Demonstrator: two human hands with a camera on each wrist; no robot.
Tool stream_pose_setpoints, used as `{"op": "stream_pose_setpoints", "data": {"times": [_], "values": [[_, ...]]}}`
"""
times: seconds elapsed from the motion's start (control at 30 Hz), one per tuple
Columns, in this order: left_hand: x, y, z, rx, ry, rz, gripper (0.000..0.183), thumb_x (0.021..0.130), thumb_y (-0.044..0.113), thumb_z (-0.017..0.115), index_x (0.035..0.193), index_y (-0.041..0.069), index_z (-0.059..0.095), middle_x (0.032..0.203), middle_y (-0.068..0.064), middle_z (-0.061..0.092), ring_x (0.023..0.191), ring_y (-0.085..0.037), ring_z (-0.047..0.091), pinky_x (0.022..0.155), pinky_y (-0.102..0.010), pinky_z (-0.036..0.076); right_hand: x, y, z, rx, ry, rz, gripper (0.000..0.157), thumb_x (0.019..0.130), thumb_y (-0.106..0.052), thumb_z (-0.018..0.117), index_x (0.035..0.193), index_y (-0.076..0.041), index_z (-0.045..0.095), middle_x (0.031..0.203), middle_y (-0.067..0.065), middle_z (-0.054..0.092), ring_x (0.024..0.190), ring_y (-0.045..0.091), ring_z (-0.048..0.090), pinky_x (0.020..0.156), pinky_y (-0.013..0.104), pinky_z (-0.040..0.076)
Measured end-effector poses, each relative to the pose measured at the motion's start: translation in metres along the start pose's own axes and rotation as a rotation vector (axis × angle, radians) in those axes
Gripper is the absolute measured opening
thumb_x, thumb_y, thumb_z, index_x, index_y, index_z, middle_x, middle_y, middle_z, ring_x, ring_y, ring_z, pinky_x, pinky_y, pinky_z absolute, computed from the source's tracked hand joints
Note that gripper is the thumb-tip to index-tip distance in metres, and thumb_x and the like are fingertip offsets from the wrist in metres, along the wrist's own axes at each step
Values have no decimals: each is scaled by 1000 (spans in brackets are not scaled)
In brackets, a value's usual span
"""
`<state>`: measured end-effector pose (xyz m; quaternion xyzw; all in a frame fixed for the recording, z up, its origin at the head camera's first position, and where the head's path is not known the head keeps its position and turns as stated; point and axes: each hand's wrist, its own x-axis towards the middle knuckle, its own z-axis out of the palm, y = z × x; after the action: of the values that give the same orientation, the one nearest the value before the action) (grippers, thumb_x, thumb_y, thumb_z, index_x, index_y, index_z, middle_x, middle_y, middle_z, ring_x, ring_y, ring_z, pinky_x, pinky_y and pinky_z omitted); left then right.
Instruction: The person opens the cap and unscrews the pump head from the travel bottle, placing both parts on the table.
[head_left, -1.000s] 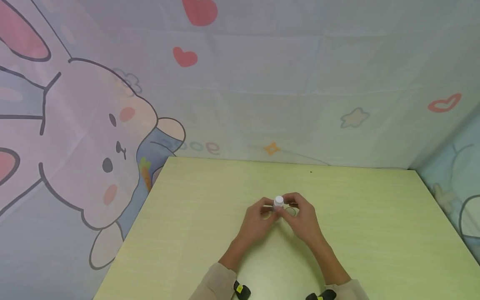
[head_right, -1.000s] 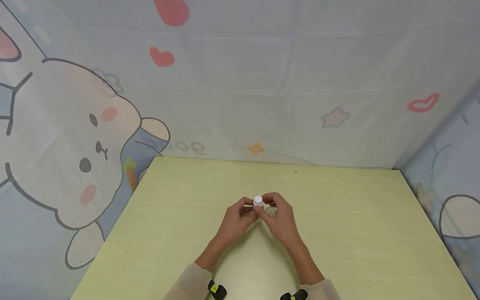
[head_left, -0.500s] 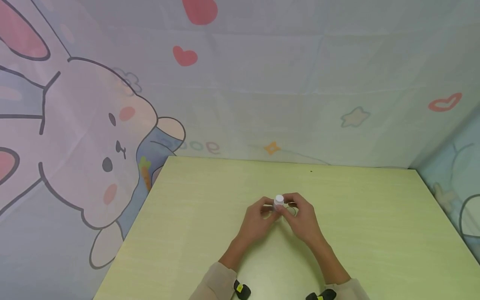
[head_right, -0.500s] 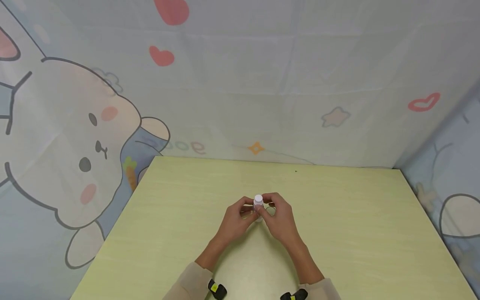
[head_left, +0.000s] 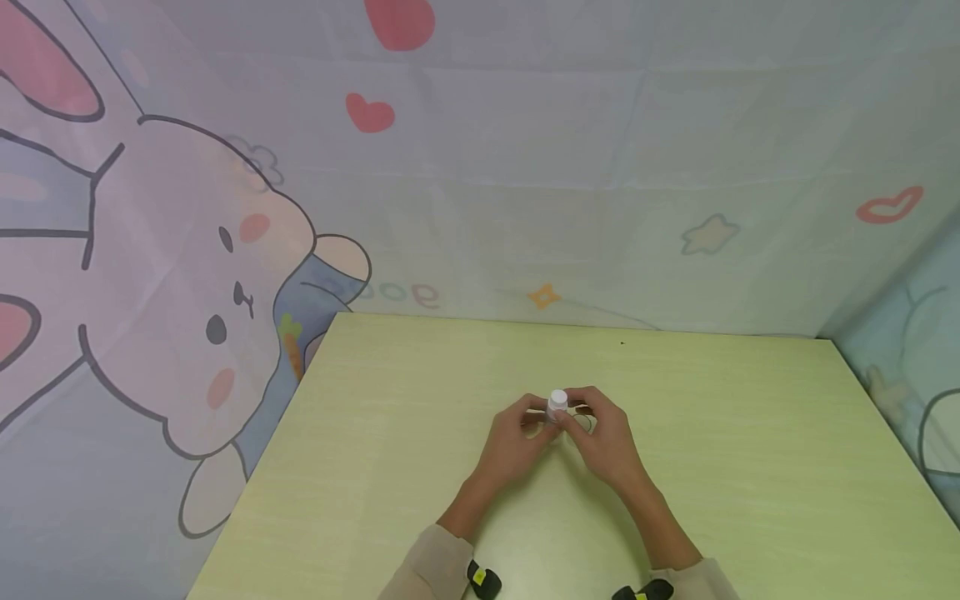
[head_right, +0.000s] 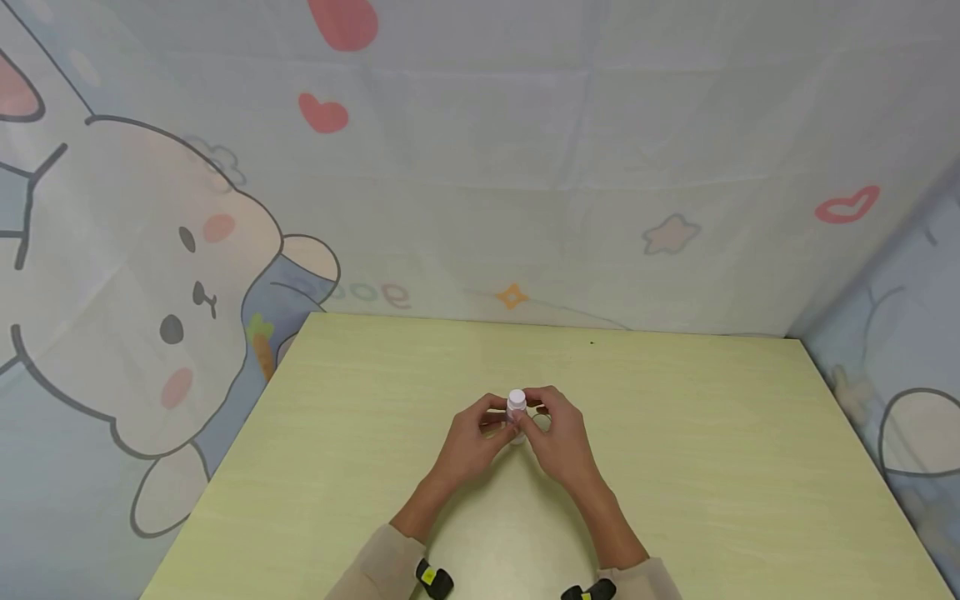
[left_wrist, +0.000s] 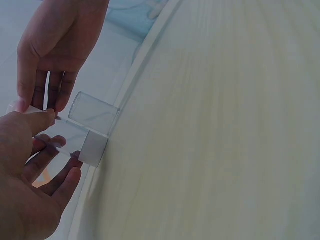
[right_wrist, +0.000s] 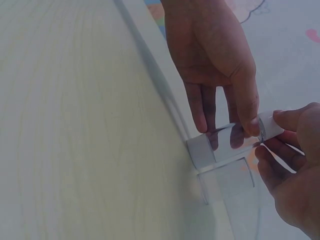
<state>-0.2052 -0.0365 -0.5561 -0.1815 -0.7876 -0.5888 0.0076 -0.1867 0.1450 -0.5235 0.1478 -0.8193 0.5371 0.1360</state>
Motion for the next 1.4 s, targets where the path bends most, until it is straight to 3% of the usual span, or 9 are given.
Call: {"op": "stream_pose_setpoints", "data": {"times": [0.23,0.8,1.4], "values": [[0,0,0,-8,-4,6,25,100,36,76,121,23,70,129,5,70,116,-20,71,103,-38,57,-1,-1,-1,10,-8,3,26,100,-17,77,124,-9,71,120,4,72,113,26,66,101,54,55],[0,-1,0,-19,-4,-2,26,100,39,76,120,23,70,131,5,70,118,-20,71,105,-39,56,0,1,0,9,4,23,34,95,-19,83,124,-8,67,121,2,71,115,23,64,102,46,54],[1,-2,1,-16,-2,9,27,100,38,76,121,22,69,130,4,70,117,-21,71,104,-39,57,0,0,1,8,2,58,29,97,-23,81,120,-10,69,119,2,72,114,22,64,102,44,55]]}}
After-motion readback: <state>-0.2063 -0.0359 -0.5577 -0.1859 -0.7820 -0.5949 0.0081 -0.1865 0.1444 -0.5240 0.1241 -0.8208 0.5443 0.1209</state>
